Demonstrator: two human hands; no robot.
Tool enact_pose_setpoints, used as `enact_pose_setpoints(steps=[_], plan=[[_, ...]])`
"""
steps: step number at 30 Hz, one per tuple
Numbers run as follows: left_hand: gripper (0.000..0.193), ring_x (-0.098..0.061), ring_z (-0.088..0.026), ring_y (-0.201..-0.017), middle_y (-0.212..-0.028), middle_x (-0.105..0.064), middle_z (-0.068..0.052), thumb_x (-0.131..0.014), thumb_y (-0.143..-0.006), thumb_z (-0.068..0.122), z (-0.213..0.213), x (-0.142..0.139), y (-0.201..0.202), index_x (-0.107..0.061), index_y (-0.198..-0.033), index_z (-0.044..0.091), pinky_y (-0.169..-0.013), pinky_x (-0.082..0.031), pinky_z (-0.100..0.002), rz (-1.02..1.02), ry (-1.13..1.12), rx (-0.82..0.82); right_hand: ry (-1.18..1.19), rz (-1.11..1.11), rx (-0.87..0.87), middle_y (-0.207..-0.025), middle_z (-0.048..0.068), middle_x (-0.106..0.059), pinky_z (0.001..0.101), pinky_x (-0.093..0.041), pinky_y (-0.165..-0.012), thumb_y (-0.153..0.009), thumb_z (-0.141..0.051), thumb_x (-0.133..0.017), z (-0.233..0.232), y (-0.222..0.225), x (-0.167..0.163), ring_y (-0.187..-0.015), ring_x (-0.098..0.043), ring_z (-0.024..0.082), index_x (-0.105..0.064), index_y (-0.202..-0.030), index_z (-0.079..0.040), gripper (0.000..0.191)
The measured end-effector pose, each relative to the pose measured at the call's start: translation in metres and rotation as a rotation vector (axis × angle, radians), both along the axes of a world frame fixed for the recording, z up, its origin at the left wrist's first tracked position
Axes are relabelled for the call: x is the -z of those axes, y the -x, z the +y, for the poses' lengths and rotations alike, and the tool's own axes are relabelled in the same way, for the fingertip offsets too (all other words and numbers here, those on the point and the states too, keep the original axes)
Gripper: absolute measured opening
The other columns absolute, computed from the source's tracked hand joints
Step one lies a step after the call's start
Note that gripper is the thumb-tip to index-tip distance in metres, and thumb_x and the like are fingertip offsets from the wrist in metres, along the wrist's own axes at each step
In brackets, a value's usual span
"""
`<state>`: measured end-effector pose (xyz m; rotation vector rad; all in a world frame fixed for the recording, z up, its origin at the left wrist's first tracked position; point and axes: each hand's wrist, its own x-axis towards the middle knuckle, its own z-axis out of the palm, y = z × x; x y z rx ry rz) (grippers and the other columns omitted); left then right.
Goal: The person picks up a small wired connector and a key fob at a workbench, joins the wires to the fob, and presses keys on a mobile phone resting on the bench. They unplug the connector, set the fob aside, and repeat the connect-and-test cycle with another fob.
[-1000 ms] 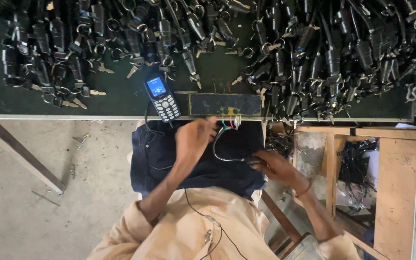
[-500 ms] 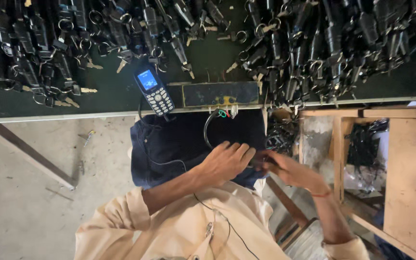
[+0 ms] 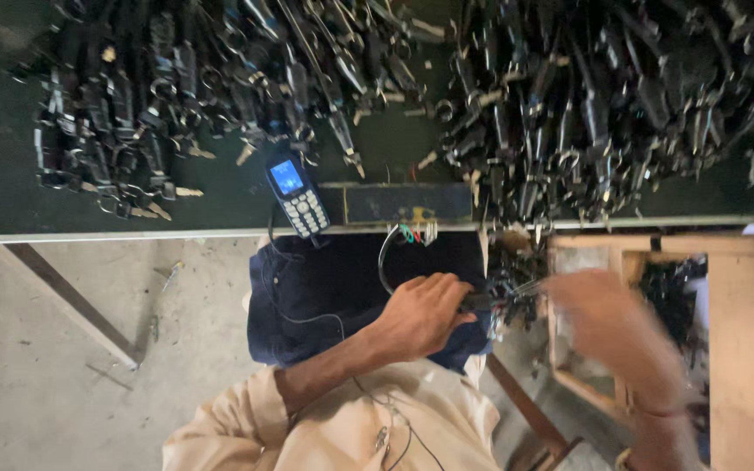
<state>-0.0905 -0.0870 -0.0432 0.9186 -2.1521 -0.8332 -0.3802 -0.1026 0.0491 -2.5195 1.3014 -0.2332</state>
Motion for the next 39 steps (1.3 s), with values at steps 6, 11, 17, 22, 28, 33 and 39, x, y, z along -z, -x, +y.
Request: enact_pose_setpoints(steps=[6,11,17,22,28,33,39], plan=[[0.04,-0.061,-0.037,-0.096,-0.103,-0.059,-0.016,-0.07,-0.094,0.016,-0.003,-0.002,-0.01,-0.053,-0.126,-0.001,-0.084,-0.049,-0.047,0.155,-0.046,-0.004,-0.236,-1.552,0.562,-0.101,0.004,-0.066,0.0395,-0.054,-0.091,-0.122,-0.017,-0.058,0.004,0.01,0.007,-0.09,-0.064,0.02,-0.054,-0.131,-0.008,0.014],[0.045,-0.061,-0.04,-0.095,-0.103,-0.057,-0.018,-0.072,-0.09,0.007,0.002,0.002,-0.002,-0.051,-0.129,-0.001,-0.082,-0.049,-0.047,0.193,-0.126,-0.034,-0.306,-1.644,0.682,-0.096,0.005,-0.061,0.0297,-0.052,-0.074,-0.118,-0.014,-0.06,0.01,-0.099,0.053,-0.085,-0.062,0.015,-0.045,-0.142,-0.005,0.03],[0.046,-0.061,-0.04,-0.095,-0.104,-0.056,-0.018,-0.072,-0.09,0.002,0.002,-0.001,-0.01,-0.047,-0.129,-0.003,-0.082,-0.049,-0.047,0.262,-0.136,-0.056,-0.061,-1.304,0.54,-0.094,0.018,-0.069,0.0254,-0.053,-0.061,-0.119,-0.014,-0.05,0.002,-0.145,0.058,-0.066,-0.066,0.018,-0.036,-0.144,-0.007,0.029],[0.044,-0.062,-0.038,-0.093,-0.103,-0.057,-0.016,-0.073,-0.09,0.004,-0.001,-0.005,-0.013,-0.05,-0.127,-0.001,-0.082,-0.05,-0.046,0.243,-0.138,-0.072,0.064,-1.273,0.535,-0.098,0.021,-0.067,0.0294,-0.059,-0.066,-0.121,-0.012,-0.049,-0.006,-0.146,0.062,-0.071,-0.068,0.022,-0.035,-0.143,-0.004,0.027],[0.042,-0.063,-0.037,-0.094,-0.102,-0.058,-0.016,-0.072,-0.093,0.006,0.001,0.001,-0.014,-0.05,-0.128,-0.001,-0.081,-0.051,-0.045,0.207,-0.144,-0.111,0.181,-1.308,0.587,-0.096,0.022,-0.068,0.0304,-0.06,-0.064,-0.119,-0.009,-0.047,-0.004,-0.156,0.085,-0.07,-0.068,0.023,-0.034,-0.143,-0.005,0.027],[0.04,-0.062,-0.044,-0.103,-0.112,-0.061,-0.021,-0.066,-0.098,0.008,0.0,0.012,-0.018,-0.047,-0.132,-0.003,-0.085,-0.051,-0.048,0.281,-0.198,-0.084,0.177,-1.188,0.508,-0.103,0.023,-0.068,0.0332,-0.062,-0.072,-0.117,-0.006,-0.046,0.009,-0.17,0.097,-0.077,-0.073,0.025,-0.035,-0.136,-0.007,0.023],[0.034,-0.063,-0.041,-0.1,-0.106,-0.064,-0.019,-0.065,-0.101,0.015,0.0,0.01,-0.024,-0.052,-0.129,0.0,-0.082,-0.05,-0.048,0.198,-0.365,-0.135,0.122,-0.626,0.267,-0.11,0.015,-0.071,0.0366,-0.058,-0.086,-0.109,0.001,-0.057,0.0,-0.145,0.064,-0.093,-0.073,0.029,-0.045,-0.137,-0.002,0.031]])
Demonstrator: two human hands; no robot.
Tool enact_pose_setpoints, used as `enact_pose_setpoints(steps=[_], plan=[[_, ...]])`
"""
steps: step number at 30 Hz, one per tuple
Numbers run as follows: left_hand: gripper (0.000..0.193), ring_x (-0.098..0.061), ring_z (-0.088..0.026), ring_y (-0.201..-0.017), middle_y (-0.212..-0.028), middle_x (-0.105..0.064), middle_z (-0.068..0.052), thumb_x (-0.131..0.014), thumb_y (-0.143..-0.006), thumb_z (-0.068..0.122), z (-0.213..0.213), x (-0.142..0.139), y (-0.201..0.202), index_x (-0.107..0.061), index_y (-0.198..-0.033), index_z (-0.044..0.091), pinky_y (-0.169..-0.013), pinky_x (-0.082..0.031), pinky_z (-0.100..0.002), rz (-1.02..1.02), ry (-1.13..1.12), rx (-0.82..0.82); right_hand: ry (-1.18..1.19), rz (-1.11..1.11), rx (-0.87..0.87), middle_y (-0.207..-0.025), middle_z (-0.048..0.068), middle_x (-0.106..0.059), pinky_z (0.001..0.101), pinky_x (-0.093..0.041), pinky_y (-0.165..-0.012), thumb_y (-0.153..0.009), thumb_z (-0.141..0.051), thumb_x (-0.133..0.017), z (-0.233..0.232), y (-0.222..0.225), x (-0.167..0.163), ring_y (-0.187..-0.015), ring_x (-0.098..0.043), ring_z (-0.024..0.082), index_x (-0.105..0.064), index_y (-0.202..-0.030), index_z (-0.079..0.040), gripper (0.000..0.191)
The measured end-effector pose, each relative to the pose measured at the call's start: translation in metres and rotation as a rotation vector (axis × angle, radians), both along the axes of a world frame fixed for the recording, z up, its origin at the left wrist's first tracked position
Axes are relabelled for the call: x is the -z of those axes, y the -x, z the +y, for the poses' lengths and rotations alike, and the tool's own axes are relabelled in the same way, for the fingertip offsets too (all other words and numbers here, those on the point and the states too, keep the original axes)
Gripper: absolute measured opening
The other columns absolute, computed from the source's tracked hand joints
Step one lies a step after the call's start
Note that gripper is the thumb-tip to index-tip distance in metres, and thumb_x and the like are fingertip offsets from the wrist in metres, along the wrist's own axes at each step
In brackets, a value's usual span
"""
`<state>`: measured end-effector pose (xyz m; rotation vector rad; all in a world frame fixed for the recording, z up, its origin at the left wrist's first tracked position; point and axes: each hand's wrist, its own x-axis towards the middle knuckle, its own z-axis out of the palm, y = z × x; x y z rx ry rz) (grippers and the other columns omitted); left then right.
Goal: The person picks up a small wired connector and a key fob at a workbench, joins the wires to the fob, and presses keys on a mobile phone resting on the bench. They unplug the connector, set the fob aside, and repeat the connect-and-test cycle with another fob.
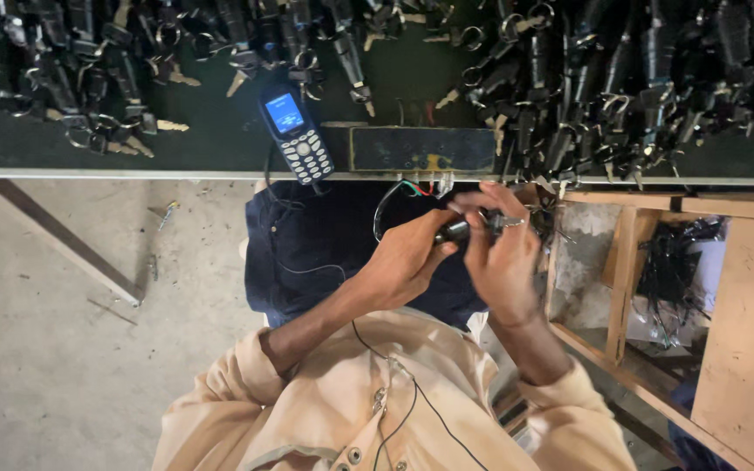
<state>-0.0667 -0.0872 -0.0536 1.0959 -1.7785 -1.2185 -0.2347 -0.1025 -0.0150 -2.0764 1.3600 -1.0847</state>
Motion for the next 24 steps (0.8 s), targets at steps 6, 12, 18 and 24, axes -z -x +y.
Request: enact_pose_setpoints(steps=[6,12,18,24], plan=[[0.043,-0.06,-0.033,-0.093,-0.099,-0.059,-0.014,-0.071,-0.093,0.018,-0.002,-0.018,-0.002,-0.054,-0.127,-0.003,-0.077,-0.047,-0.044,-0.302,0.392,-0.023,-0.133,0.166,-0.051,-0.105,0.013,-0.069,0.0346,-0.052,-0.071,-0.103,-0.003,-0.062,-0.005,0.022,-0.026,-0.078,-0.068,0.027,-0.056,-0.129,-0.003,0.027],[0.04,-0.063,-0.034,-0.09,-0.097,-0.06,-0.014,-0.071,-0.094,0.017,0.004,-0.03,0.003,-0.055,-0.125,-0.003,-0.077,-0.05,-0.043,-0.15,0.293,-0.005,-0.705,0.061,0.105,-0.079,0.015,-0.06,0.0351,-0.043,-0.056,-0.105,-0.009,-0.061,-0.005,0.029,-0.048,-0.063,-0.053,0.02,-0.062,-0.128,-0.008,0.023],[0.037,-0.065,-0.036,-0.094,-0.101,-0.062,-0.016,-0.068,-0.097,0.018,0.008,-0.032,0.003,-0.053,-0.125,-0.001,-0.078,-0.052,-0.044,-0.011,0.273,0.01,-0.383,0.058,-0.141,-0.119,0.012,-0.07,0.0288,-0.052,-0.068,-0.101,-0.003,-0.061,-0.003,0.04,-0.053,-0.077,-0.067,0.017,-0.052,-0.131,-0.001,0.031],[0.029,-0.066,-0.037,-0.093,-0.1,-0.065,-0.015,-0.065,-0.102,0.02,0.005,-0.028,-0.002,-0.056,-0.123,0.003,-0.076,-0.052,-0.046,-0.016,0.073,0.135,0.033,0.221,-0.314,-0.111,0.006,-0.068,0.0403,-0.052,-0.083,-0.095,0.005,-0.071,-0.001,0.052,-0.041,-0.096,-0.063,0.03,-0.054,-0.128,-0.006,0.039]])
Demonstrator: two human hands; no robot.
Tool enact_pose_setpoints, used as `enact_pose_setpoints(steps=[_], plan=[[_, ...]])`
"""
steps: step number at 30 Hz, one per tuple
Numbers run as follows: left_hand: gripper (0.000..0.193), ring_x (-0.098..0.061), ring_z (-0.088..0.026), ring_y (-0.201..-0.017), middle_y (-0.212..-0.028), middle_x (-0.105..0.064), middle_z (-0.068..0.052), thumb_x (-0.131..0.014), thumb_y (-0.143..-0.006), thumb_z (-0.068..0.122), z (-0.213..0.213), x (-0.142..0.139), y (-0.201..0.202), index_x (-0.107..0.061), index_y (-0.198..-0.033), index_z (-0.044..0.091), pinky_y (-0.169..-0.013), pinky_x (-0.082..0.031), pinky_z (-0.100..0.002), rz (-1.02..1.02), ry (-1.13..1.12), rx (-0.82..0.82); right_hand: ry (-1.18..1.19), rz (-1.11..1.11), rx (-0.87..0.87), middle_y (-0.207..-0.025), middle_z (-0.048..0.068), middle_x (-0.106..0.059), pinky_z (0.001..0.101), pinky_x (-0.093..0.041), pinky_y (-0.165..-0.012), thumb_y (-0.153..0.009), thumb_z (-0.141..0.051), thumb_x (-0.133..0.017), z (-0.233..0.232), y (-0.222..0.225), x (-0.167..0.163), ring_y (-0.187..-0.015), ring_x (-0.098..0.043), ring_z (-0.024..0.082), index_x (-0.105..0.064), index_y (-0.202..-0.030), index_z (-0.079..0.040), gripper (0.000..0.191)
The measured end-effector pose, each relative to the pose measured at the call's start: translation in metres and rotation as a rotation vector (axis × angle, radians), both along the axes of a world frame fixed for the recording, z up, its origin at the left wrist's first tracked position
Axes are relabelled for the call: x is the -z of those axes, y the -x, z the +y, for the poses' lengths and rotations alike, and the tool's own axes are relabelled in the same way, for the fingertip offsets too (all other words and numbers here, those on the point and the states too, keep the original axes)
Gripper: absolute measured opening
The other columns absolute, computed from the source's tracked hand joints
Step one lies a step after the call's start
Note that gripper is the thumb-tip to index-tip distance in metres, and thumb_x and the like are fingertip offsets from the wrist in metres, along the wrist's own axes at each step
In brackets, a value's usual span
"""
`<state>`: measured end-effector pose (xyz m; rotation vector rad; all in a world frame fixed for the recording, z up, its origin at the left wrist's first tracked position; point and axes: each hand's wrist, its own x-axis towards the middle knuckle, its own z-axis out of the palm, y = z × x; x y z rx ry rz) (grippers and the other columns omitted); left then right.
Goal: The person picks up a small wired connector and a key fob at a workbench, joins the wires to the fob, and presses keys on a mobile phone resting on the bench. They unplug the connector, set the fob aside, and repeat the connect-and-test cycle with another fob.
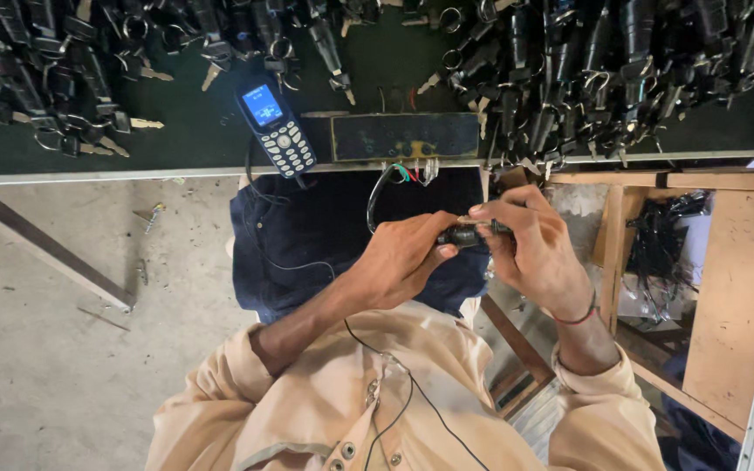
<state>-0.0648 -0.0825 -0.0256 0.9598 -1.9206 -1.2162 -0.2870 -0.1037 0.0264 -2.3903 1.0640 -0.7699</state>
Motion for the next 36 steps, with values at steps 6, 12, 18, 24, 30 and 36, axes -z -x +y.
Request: enact_pose_setpoints(steps=[6,12,18,24,30,36], plan=[[0.032,-0.064,-0.036,-0.098,-0.107,-0.063,-0.016,-0.061,-0.106,0.021,0.0,0.007,0.0,-0.053,-0.13,0.002,-0.081,-0.052,-0.045,0.083,0.064,-0.106,0.075,0.072,0.243,-0.106,0.009,-0.065,0.0434,-0.054,-0.089,-0.09,-0.004,-0.068,0.007,0.029,-0.006,-0.099,-0.063,0.03,-0.057,-0.12,-0.01,0.034],[0.032,-0.058,-0.034,-0.096,-0.108,-0.057,-0.015,-0.048,-0.113,0.027,0.005,0.017,-0.018,-0.05,-0.133,0.003,-0.086,-0.048,-0.044,0.219,0.143,-0.088,-0.042,-0.569,0.616,-0.107,0.005,-0.056,0.0242,-0.046,-0.063,-0.12,-0.033,-0.055,0.02,0.059,-0.026,-0.072,-0.051,0.013,-0.042,-0.144,-0.007,0.039],[0.033,-0.057,-0.035,-0.1,-0.116,-0.059,-0.016,-0.05,-0.112,0.028,0.007,0.017,-0.018,-0.049,-0.133,0.002,-0.09,-0.048,-0.046,0.216,0.241,-0.09,-0.211,-0.303,0.346,-0.106,0.007,-0.063,0.024,-0.052,-0.06,-0.112,-0.009,-0.059,0.033,0.013,0.019,-0.072,-0.063,0.014,-0.038,-0.151,-0.001,0.045],[0.033,-0.056,-0.036,-0.101,-0.117,-0.059,-0.016,-0.056,-0.108,0.023,0.006,0.014,-0.02,-0.05,-0.133,0.002,-0.092,-0.047,-0.047,0.168,0.229,-0.084,-0.045,-0.185,0.171,-0.127,0.023,-0.063,0.0281,-0.058,-0.071,-0.102,0.007,-0.063,0.019,-0.01,0.022,-0.084,-0.07,0.02,-0.043,-0.139,0.004,0.042],[0.034,-0.056,-0.035,-0.098,-0.11,-0.058,-0.014,-0.062,-0.102,0.02,0.004,0.014,-0.022,-0.053,-0.129,0.001,-0.089,-0.047,-0.046,0.101,0.226,-0.088,0.003,-0.107,0.157,-0.121,0.016,-0.067,0.0324,-0.054,-0.074,-0.106,0.002,-0.059,0.01,-0.022,0.008,-0.082,-0.067,0.017,-0.045,-0.139,-0.002,0.036],[0.035,-0.055,-0.035,-0.103,-0.117,-0.059,-0.014,-0.063,-0.1,0.017,0.001,0.015,-0.027,-0.053,-0.129,0.0,-0.093,-0.046,-0.046,0.133,0.248,-0.078,-0.863,-0.376,0.08,-0.086,0.001,-0.054,0.0222,-0.041,-0.054,-0.108,-0.007,-0.05,-0.006,-0.021,0.004,-0.061,-0.046,0.007,-0.042,-0.147,-0.002,0.04]])
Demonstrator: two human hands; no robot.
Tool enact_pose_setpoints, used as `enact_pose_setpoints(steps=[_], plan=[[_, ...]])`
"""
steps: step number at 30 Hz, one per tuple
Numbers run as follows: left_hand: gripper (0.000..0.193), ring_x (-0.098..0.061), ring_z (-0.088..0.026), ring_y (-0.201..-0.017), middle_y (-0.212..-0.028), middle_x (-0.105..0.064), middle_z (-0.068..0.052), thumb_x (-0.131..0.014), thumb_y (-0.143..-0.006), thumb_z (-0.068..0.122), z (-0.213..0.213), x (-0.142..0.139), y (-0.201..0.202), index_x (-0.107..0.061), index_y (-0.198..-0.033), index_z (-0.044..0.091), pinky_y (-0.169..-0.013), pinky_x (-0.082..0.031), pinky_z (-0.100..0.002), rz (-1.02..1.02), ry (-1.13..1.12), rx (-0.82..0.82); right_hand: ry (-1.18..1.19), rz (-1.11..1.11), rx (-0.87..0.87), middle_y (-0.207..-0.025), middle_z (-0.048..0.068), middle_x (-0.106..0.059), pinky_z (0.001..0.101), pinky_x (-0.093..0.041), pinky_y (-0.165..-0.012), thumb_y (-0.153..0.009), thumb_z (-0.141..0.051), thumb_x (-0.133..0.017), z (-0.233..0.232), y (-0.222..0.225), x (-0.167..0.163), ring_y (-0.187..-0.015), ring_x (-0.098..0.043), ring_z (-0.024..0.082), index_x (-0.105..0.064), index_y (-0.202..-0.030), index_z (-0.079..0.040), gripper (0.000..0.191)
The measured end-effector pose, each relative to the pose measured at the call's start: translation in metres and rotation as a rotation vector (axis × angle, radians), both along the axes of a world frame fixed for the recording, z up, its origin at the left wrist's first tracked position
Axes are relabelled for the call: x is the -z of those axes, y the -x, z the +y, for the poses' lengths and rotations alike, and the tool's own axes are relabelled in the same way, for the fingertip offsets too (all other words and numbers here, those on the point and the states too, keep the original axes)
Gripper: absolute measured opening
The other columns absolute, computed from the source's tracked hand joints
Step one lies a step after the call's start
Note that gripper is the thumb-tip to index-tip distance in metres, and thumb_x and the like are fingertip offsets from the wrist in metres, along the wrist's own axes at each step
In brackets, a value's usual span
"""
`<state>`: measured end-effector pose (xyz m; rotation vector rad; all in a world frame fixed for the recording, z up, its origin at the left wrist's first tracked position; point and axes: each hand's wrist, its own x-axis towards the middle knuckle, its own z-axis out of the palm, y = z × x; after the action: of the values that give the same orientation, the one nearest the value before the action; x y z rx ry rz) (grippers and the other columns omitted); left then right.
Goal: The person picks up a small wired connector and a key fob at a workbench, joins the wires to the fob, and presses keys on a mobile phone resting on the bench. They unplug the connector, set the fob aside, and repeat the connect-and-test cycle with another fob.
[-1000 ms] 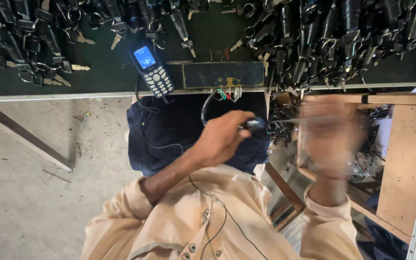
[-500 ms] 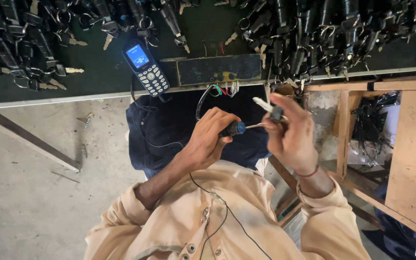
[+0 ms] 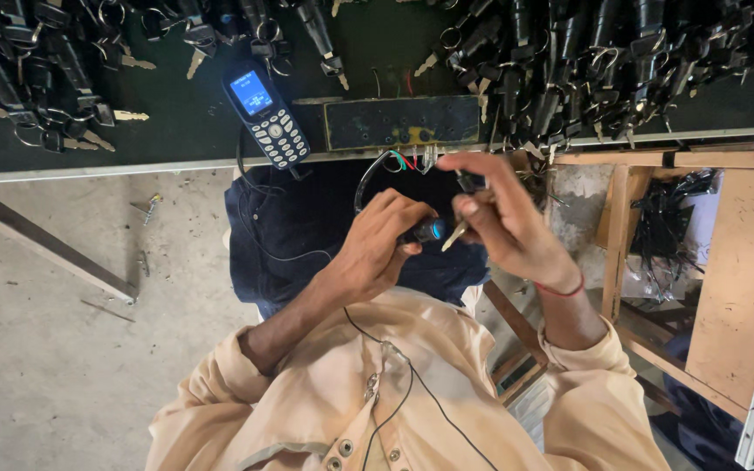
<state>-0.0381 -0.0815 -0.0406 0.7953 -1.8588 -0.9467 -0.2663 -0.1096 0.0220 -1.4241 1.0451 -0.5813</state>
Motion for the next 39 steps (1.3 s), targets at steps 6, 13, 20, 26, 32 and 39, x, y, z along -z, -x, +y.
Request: enact_pose_setpoints(steps=[6,13,20,26,32,39], plan=[[0.033,-0.056,-0.034,-0.101,-0.112,-0.059,-0.012,-0.062,-0.101,0.021,0.0,0.0,-0.002,-0.055,-0.128,0.001,-0.091,-0.046,-0.045,-0.058,-0.051,-0.008,0.4,0.088,0.361,-0.125,0.005,-0.051,0.0211,-0.044,-0.058,-0.114,-0.006,-0.05,0.005,-0.003,0.009,-0.073,-0.049,0.01,-0.043,-0.149,-0.003,0.035],[0.036,-0.055,-0.033,-0.1,-0.113,-0.059,-0.013,-0.054,-0.108,0.029,-0.001,0.0,-0.002,-0.054,-0.129,0.001,-0.091,-0.045,-0.045,-0.042,-0.025,-0.019,0.798,0.274,0.045,-0.094,0.01,-0.063,0.031,-0.051,-0.063,-0.108,0.003,-0.06,0.008,-0.002,0.002,-0.071,-0.061,0.018,-0.045,-0.142,-0.001,0.038],[0.036,-0.054,-0.034,-0.098,-0.107,-0.057,-0.013,-0.056,-0.105,0.027,0.0,-0.004,0.0,-0.055,-0.129,0.0,-0.089,-0.044,-0.045,-0.084,-0.042,-0.006,0.421,0.164,0.157,-0.123,0.011,-0.061,0.0309,-0.051,-0.071,-0.108,-0.008,-0.053,0.004,-0.01,-0.006,-0.074,-0.059,0.017,-0.043,-0.141,-0.001,0.035],[0.034,-0.054,-0.034,-0.1,-0.11,-0.058,-0.013,-0.06,-0.103,0.024,-0.003,-0.006,-0.001,-0.054,-0.129,0.001,-0.091,-0.044,-0.045,-0.074,-0.003,0.0,0.294,-0.044,0.401,-0.078,0.001,-0.055,0.0193,-0.038,-0.058,-0.122,-0.032,-0.041,0.01,-0.014,-0.007,-0.063,-0.046,0.006,-0.04,-0.148,-0.002,0.04],[0.031,-0.054,-0.034,-0.098,-0.109,-0.058,-0.013,-0.058,-0.106,0.023,-0.003,-0.004,-0.006,-0.055,-0.129,0.002,-0.09,-0.045,-0.045,-0.095,-0.079,-0.008,0.869,0.091,0.778,-0.074,0.008,-0.058,0.0213,-0.031,-0.052,-0.123,-0.039,-0.038,0.009,0.011,0.0,-0.051,-0.047,0.01,-0.04,-0.15,-0.006,0.043],[0.033,-0.055,-0.033,-0.099,-0.11,-0.059,-0.012,-0.058,-0.106,0.024,-0.004,-0.004,-0.004,-0.054,-0.129,0.001,-0.09,-0.045,-0.044,-0.055,-0.031,-0.029,0.803,0.166,0.301,-0.083,0.009,-0.061,0.0264,-0.042,-0.054,-0.116,-0.01,-0.051,0.022,-0.007,0.028,-0.058,-0.055,0.014,-0.037,-0.148,-0.001,0.036]])
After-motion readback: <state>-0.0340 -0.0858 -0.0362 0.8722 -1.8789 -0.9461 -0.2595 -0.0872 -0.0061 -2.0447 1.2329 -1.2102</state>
